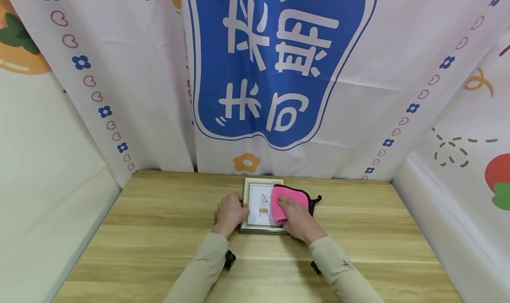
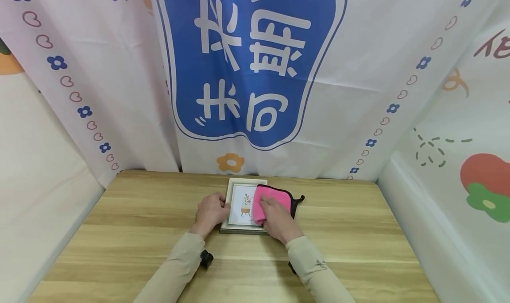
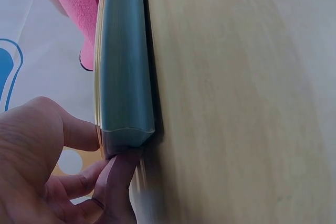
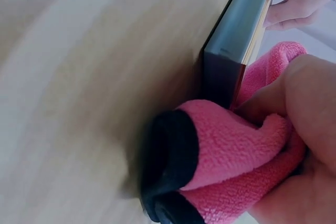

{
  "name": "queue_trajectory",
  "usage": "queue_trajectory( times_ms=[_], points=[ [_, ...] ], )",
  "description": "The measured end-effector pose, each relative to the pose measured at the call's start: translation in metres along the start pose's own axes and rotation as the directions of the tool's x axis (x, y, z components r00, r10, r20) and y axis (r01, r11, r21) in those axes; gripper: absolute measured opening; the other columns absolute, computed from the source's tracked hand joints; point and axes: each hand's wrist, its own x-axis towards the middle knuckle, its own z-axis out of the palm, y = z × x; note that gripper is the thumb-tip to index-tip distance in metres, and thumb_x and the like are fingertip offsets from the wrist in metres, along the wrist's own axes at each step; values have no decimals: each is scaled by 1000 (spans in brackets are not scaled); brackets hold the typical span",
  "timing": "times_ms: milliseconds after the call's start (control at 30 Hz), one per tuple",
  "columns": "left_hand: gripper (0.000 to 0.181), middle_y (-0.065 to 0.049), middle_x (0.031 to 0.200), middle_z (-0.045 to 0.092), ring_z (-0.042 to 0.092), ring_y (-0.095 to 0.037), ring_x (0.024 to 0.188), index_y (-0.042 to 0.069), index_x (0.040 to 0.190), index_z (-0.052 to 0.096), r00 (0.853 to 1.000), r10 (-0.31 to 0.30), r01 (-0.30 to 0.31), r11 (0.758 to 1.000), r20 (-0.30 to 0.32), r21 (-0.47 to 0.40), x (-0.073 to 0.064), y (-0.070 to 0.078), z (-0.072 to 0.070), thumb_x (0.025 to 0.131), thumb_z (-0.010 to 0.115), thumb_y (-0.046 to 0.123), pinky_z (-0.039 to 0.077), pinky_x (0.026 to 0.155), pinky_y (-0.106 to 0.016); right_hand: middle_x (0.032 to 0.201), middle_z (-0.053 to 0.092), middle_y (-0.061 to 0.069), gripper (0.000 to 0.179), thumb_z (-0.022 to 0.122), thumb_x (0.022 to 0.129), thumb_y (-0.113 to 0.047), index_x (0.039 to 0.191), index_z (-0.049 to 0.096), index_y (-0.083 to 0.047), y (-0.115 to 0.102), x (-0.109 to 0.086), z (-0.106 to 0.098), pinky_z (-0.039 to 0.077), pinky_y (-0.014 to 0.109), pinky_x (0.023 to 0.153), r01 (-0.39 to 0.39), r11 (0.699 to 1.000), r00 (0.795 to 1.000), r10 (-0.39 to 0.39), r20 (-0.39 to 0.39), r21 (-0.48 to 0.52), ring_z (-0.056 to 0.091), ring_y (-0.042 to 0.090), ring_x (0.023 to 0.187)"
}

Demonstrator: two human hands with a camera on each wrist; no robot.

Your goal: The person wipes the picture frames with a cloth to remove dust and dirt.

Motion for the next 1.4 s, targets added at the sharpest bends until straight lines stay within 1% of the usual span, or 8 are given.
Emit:
queue_trajectory(
  times_ms=[200, 367, 667, 933, 1033, 1100, 1200, 1400],
  points=[
    [9, -9, 93, 70, 65, -27, 82, 10, 94, 68, 1000, -14, 14, 1000, -3, 6, 0, 0, 1, 96, 69, 18, 56, 76, -49, 163, 50, 15, 57, 69, 95, 1, 151, 56, 2, -5, -9, -4, 43, 50, 120, -13, 1000, 999, 13, 41, 8, 49, 36, 150],
    [10, -10, 95, 71, 67, -29, 85, 9, 96, 69, 1000, -4, 4, 1000, -18, 16, 2, 1, 2, 95, 69, 19, 57, 78, -50, 162, 50, 16, 64, 61, 88, 14, 150, 56, 3, -8, -19, -4, 43, 51, 120, -8, 1000, 999, 7, 36, 20, 50, 38, 149],
    [11, -7, 81, 65, 57, -24, 69, 11, 85, 65, 999, 28, -27, 1000, -24, 14, 1, 1, 0, 94, 68, 15, 49, 64, -41, 163, 49, 19, 63, 58, 88, 15, 150, 55, 5, -15, -36, -3, 35, 57, 125, 13, 1000, 1000, -13, 26, 26, 45, 45, 151],
    [11, -8, 83, 65, 59, -24, 71, 10, 86, 64, 999, 35, -34, 999, -12, 27, -2, 0, -2, 95, 69, 15, 52, 65, -42, 162, 51, 18, 63, 52, 90, 16, 152, 54, 4, -12, -47, -5, 35, 58, 124, 17, 986, 999, -22, 31, 166, 44, 44, 151],
    [10, -8, 85, 66, 60, -24, 73, 10, 87, 65, 999, 43, -42, 999, -10, 32, -3, 0, -1, 95, 69, 16, 53, 68, -44, 154, 60, 14, 68, 50, 87, 17, 152, 56, -1, -6, -47, -13, 48, 47, 115, 3, 965, 1000, -4, 4, 263, 61, 31, 134],
    [10, -9, 87, 67, 62, -24, 75, 9, 90, 66, 999, 44, -44, 998, -10, 34, -2, 0, -1, 95, 69, 16, 55, 70, -46, 140, 69, 13, 68, 51, 86, 17, 150, 59, -3, -2, -44, -20, 57, 38, 94, -14, 948, 999, 23, -25, 318, 69, 22, 106],
    [10, -10, 91, 69, 64, -26, 78, 8, 93, 67, 999, 42, -41, 999, -7, 36, -1, 0, -1, 95, 69, 17, 57, 73, -48, 118, 74, 12, 68, 53, 85, 16, 148, 61, -7, 6, -37, -31, 54, 30, 72, -44, 924, 994, 79, -76, 379, 62, 13, 76],
    [11, -11, 93, 71, 66, -27, 81, 7, 94, 69, 999, 45, -44, 998, -14, 47, 1, 0, 1, 94, 70, 18, 57, 73, -49, 119, 75, 16, 67, 53, 87, 14, 152, 57, -5, 21, -15, -38, 56, 39, 80, -51, 907, 965, 152, -214, 419, 65, 19, 84]
  ],
)
